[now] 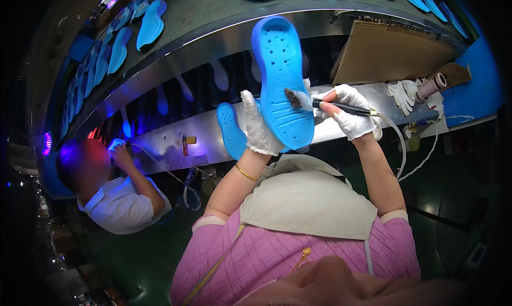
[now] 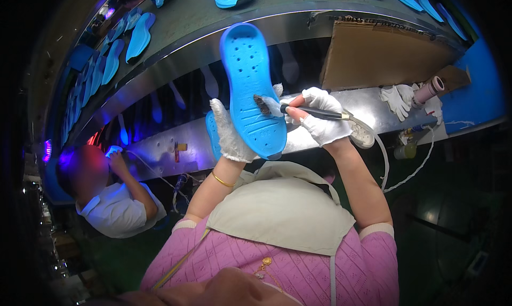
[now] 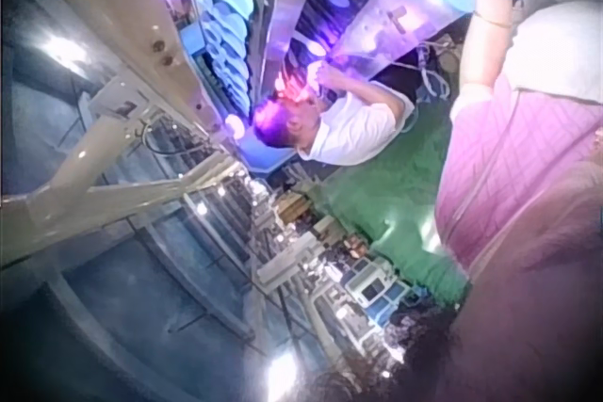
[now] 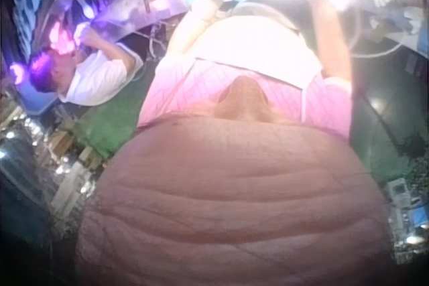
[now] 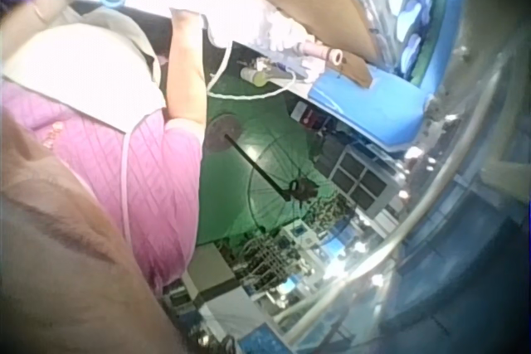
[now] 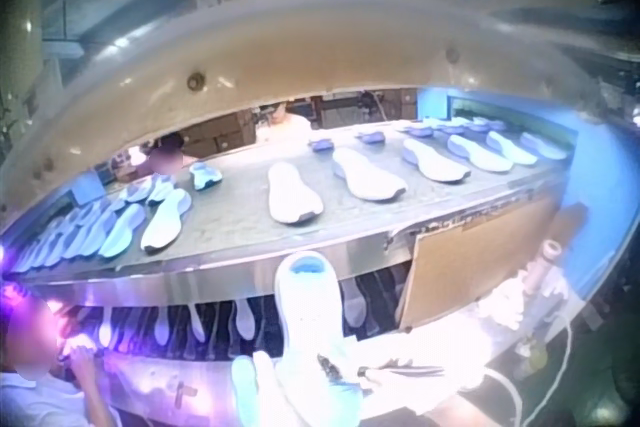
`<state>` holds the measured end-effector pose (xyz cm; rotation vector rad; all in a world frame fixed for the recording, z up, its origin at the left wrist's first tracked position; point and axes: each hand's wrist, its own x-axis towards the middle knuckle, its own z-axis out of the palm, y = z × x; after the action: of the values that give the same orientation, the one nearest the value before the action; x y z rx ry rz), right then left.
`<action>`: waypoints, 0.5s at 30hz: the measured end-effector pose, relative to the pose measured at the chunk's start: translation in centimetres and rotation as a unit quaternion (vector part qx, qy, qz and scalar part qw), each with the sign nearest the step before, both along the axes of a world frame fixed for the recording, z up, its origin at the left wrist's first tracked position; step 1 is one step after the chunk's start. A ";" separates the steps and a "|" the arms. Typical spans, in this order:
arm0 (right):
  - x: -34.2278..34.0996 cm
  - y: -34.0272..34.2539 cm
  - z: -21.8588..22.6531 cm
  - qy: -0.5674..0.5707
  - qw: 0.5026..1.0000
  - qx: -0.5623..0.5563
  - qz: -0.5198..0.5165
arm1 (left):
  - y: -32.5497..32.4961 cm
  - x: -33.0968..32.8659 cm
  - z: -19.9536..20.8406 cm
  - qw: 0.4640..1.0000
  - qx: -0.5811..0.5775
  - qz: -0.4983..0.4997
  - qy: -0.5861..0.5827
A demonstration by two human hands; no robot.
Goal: The person takes shoe soles from a conveyor belt, applies adhesive across each sole using a brush applicator tool, and sets them on the workbench.
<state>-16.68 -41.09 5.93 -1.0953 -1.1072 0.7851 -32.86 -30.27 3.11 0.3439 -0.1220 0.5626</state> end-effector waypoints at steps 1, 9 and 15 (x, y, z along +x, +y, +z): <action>-0.2 0.1 0.1 -0.012 1.000 0.020 -0.004 | -0.4 0.3 0.5 0.998 0.033 0.035 0.047; -3.7 0.2 0.1 0.091 0.989 -0.084 0.077 | 1.7 0.7 0.7 0.994 0.067 0.078 0.031; -4.3 0.7 -1.2 -0.259 0.957 0.129 0.000 | 2.1 0.4 1.7 0.988 0.091 0.119 0.040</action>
<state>-21.01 -40.40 4.73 -1.1030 -1.5989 0.3377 -32.44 -28.17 4.82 0.5633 -0.0558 0.7763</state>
